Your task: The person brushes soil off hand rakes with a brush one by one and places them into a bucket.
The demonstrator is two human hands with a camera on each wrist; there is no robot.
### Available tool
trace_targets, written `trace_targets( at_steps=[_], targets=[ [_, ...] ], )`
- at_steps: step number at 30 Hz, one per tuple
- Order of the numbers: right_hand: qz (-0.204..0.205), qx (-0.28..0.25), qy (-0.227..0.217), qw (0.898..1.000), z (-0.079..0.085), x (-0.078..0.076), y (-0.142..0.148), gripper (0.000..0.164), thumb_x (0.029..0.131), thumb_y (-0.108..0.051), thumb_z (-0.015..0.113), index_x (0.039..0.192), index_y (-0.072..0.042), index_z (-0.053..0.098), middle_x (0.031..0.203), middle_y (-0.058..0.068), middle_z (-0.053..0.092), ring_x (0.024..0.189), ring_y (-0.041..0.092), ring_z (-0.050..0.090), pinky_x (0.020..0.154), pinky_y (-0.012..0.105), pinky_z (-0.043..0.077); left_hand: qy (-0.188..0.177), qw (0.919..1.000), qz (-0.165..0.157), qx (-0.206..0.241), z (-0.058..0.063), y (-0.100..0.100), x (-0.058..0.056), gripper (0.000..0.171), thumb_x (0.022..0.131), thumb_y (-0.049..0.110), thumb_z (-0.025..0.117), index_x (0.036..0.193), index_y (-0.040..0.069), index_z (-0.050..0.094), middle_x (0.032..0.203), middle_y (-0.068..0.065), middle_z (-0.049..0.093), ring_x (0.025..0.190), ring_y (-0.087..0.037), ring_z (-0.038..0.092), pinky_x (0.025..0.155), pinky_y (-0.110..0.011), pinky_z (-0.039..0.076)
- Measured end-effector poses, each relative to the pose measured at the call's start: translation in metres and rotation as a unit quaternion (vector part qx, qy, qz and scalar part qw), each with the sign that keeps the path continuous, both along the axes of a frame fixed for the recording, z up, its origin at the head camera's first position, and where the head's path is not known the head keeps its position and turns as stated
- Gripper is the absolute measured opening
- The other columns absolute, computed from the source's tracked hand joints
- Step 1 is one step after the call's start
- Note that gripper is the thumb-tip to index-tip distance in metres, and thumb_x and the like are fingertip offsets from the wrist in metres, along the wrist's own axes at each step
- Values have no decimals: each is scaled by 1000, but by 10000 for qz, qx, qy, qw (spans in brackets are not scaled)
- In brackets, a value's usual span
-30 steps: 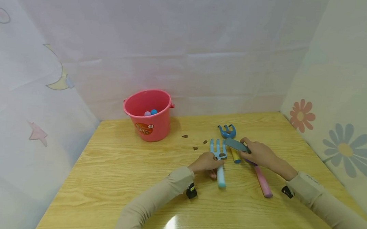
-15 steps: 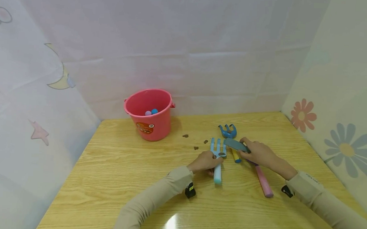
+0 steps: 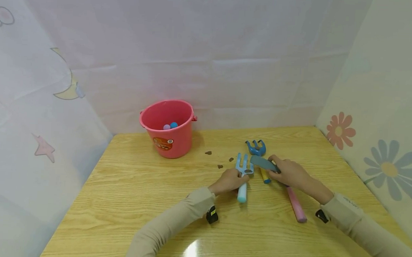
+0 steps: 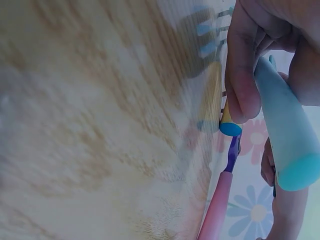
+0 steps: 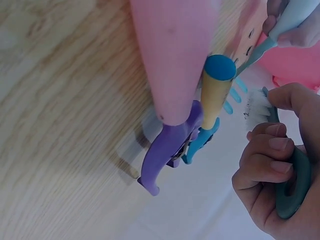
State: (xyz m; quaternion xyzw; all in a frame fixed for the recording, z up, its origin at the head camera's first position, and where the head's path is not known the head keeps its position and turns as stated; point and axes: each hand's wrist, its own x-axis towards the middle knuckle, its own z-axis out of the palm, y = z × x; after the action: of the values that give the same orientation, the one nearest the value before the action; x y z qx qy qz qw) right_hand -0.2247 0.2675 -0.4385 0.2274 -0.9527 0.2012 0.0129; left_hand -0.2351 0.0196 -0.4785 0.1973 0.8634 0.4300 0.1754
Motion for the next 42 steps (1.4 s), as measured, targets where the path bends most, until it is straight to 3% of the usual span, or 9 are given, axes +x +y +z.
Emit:
trace_targets(
  at_steps=[6,13,19,22,29,42],
  targets=[
    [74,-37,73,9999,3,1,-7,40,93,-19,67,123,3,52,61,-3,48,44,7,40,40,23,32,251,9997,47,-48,1,-4,-1,49,98,30,54,54,16,41,47,6,35,43,-6,32,42,-20,29],
    [58,-25,161,9999,3,1,-11,42,93,-19,67,126,2,52,62,-3,49,45,7,39,41,24,31,465,9989,-18,95,2,-12,0,46,101,25,51,57,14,42,50,5,37,43,-6,33,42,-20,30],
    [247,136,453,9986,2,-2,-20,47,94,-21,68,129,4,51,66,-2,56,53,9,47,46,29,38,464,9986,199,170,5,-19,-1,44,102,25,51,60,12,45,51,4,40,44,-7,35,41,-20,30],
    [275,130,494,9983,3,-3,-26,48,95,-22,68,130,4,51,65,-3,56,53,8,49,48,30,42,469,9981,360,172,6,-21,-3,42,101,26,52,62,10,50,53,4,47,45,-6,39,41,-20,31],
    [482,71,528,9974,7,-8,-44,51,97,-28,65,134,5,51,61,-8,51,50,5,46,48,27,41,241,9978,486,388,8,-27,-5,34,102,25,52,82,2,67,60,3,66,51,-12,62,45,-23,46],
    [667,103,427,9968,0,-9,-58,49,97,-24,66,134,4,51,55,-8,41,43,5,37,42,22,30,213,9967,612,490,10,-41,-5,32,101,21,54,87,-5,68,60,0,66,50,-13,63,47,-26,50]
  ],
)
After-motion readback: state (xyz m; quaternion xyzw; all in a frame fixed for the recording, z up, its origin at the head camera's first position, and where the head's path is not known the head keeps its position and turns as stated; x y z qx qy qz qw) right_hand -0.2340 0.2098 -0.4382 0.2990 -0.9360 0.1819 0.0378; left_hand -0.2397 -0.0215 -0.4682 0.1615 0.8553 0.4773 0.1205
